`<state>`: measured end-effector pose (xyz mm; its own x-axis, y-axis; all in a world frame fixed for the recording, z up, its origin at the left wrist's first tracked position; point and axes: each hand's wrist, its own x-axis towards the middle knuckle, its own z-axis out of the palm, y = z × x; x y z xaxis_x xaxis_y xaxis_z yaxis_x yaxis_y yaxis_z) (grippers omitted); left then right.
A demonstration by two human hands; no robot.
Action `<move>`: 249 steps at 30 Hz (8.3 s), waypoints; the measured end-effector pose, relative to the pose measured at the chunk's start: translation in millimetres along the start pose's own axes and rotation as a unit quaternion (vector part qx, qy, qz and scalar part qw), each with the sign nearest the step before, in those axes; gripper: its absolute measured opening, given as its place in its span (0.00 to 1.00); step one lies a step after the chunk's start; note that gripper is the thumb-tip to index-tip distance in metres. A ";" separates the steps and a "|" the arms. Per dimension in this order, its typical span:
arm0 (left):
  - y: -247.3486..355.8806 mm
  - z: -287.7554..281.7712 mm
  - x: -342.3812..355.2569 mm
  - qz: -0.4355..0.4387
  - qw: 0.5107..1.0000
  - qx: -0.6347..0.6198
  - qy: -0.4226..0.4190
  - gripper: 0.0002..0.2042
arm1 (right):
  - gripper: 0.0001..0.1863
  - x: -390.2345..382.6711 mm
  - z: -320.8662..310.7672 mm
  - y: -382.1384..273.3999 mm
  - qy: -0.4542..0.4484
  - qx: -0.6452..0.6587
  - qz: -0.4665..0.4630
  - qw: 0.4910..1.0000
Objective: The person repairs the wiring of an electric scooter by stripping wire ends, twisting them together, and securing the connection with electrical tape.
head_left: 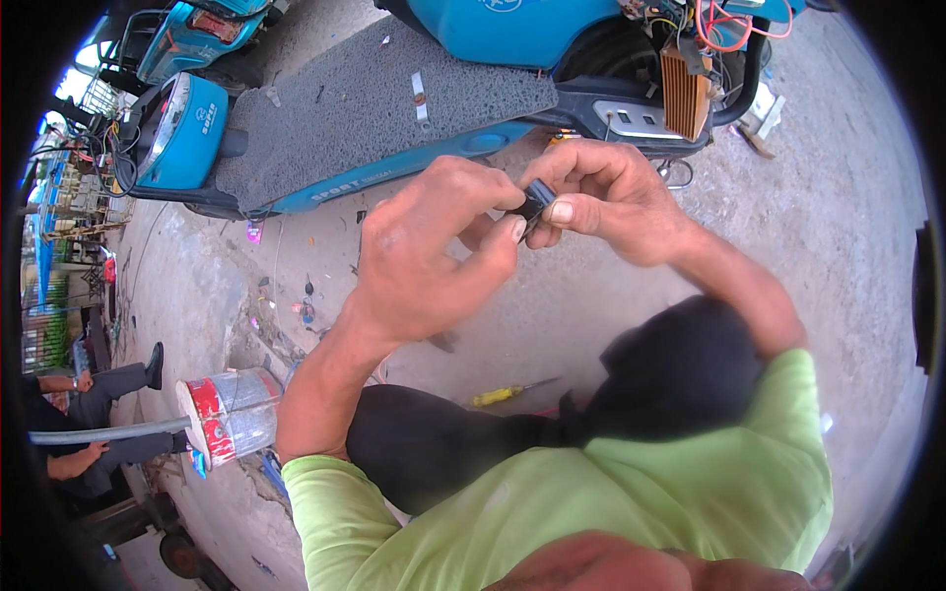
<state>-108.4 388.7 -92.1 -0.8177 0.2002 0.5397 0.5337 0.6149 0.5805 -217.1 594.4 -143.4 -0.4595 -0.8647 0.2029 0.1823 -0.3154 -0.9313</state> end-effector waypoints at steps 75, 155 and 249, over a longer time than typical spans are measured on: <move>-6.5 -3.2 1.9 0.019 0.998 0.047 0.035 0.15 | 0.15 1.3 -6.1 -5.2 0.044 -0.068 0.048 0.996; 39.0 11.3 182.1 -0.177 0.963 -0.147 0.138 0.17 | 0.17 21.0 -220.0 -267.6 0.170 -0.679 -0.096 0.708; -23.0 58.6 337.3 -0.055 0.974 -0.152 0.159 0.12 | 0.07 45.6 -140.4 -224.4 0.322 -0.664 -0.124 0.664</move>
<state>-409.1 486.8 40.8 -0.7914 -0.1292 0.5975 0.5254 0.3559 0.7728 -401.0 680.6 32.4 -0.6870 -0.3696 0.6257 -0.6980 0.5749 -0.4269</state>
